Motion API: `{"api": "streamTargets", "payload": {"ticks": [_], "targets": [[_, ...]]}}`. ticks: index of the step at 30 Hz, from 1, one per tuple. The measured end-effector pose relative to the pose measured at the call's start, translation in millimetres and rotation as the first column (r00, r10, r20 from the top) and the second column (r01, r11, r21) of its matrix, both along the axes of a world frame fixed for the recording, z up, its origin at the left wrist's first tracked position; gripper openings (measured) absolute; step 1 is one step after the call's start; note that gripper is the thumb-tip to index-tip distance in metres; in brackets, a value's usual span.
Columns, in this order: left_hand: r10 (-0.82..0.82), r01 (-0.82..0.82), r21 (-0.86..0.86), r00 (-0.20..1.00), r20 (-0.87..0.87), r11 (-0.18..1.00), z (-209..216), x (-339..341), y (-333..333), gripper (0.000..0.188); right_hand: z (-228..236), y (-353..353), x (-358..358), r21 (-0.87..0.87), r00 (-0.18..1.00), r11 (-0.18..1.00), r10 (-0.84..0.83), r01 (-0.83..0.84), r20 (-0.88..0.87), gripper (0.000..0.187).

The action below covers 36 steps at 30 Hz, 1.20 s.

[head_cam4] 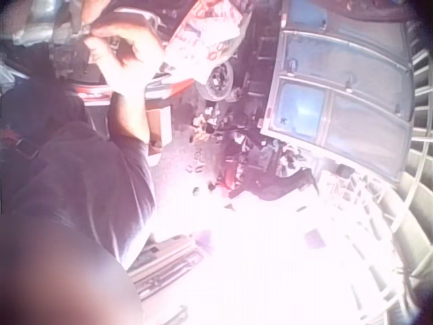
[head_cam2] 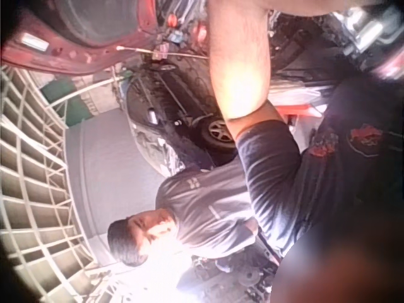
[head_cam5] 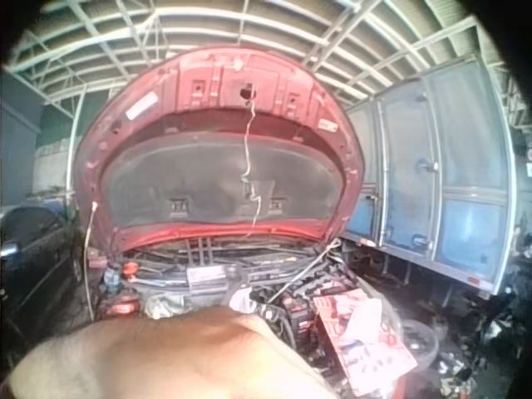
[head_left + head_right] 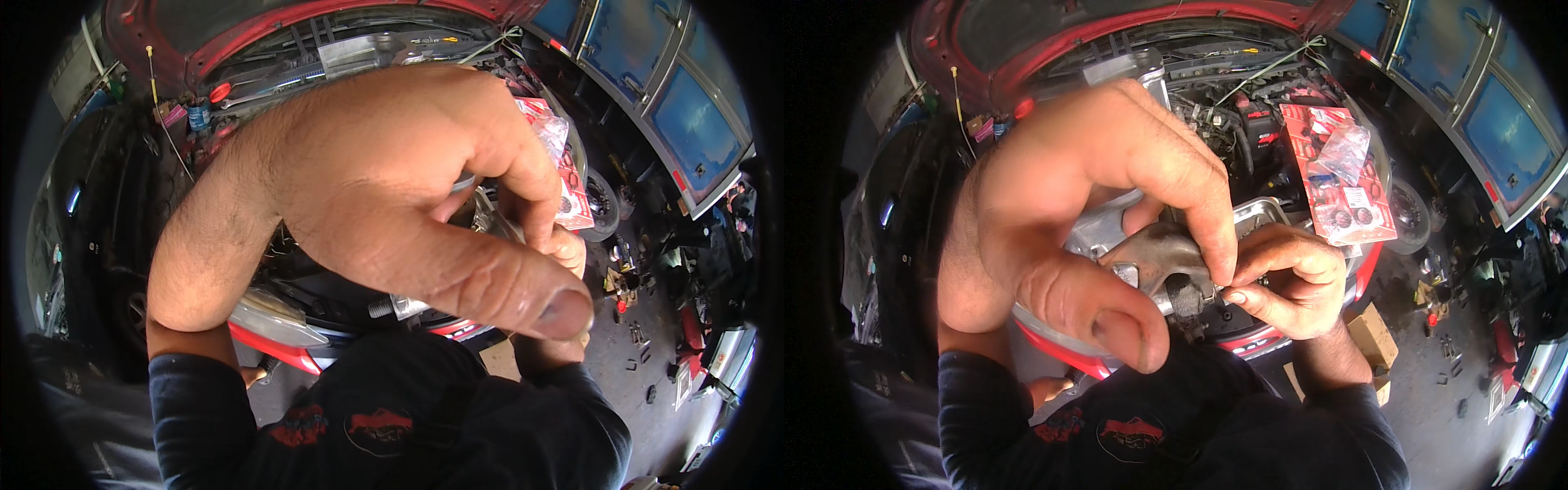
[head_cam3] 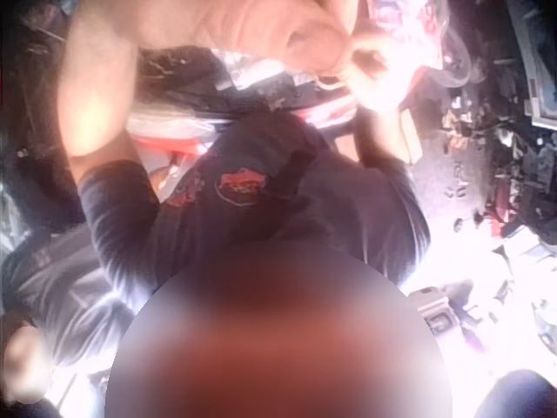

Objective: The person removes bolts from a metal engine cover, places them into a tray, and then handles a black rubber gasket, positioning it over the engine block. The person also picks up and examines small cylindrical metal parts from the tray.

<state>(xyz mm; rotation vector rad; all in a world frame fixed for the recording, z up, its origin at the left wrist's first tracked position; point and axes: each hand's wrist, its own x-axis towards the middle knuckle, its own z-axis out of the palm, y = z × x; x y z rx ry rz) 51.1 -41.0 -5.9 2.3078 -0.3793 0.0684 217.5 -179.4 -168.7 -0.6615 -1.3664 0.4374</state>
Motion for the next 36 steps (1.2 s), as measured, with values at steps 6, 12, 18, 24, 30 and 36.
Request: {"api": "streamTargets", "payload": {"ticks": [6, 12, 18, 24, 30, 36], "targets": [[-0.010, 0.012, -0.057, 1.000, 0.030, 0.998, -2.7, -4.1, -3.3, 0.064, -10.4, 8.3, 0.5, 0.040, 0.989, 0.994, 0.102, -0.098, -0.104, 0.021], [-0.139, 0.131, 0.052, 0.964, 0.226, 0.990, -9.1, -3.3, -0.7, 0.066, 7.8, 39.1, 23.9, -0.201, 0.984, 0.966, -0.172, 0.160, -0.043, 0.025], [-0.287, 0.302, 0.038, 0.851, 0.440, 0.953, -31.5, 17.5, 0.3, 0.066, 14.3, 84.0, 35.1, -0.420, 0.981, 0.907, 0.111, -0.034, 0.160, 0.037], [-0.423, 0.395, 0.282, 0.905, 0.043, 0.874, 8.3, 18.0, 11.3, 0.067, 19.6, 112.1, 41.0, -0.495, 0.979, 0.867, 0.055, 0.052, 0.198, 0.030], [-0.470, 0.472, 0.281, 0.879, -0.079, 0.836, 12.9, 31.4, 7.6, 0.070, 21.7, 136.5, 46.8, -0.577, 0.964, 0.804, 0.246, -0.144, 0.103, 0.027], [-0.469, 0.485, 0.293, 0.874, -0.128, 0.824, 16.6, 45.1, -0.9, 0.069, 17.1, 142.0, 64.6, -0.648, 0.935, 0.706, 0.354, -0.287, -0.028, 0.031]]}}
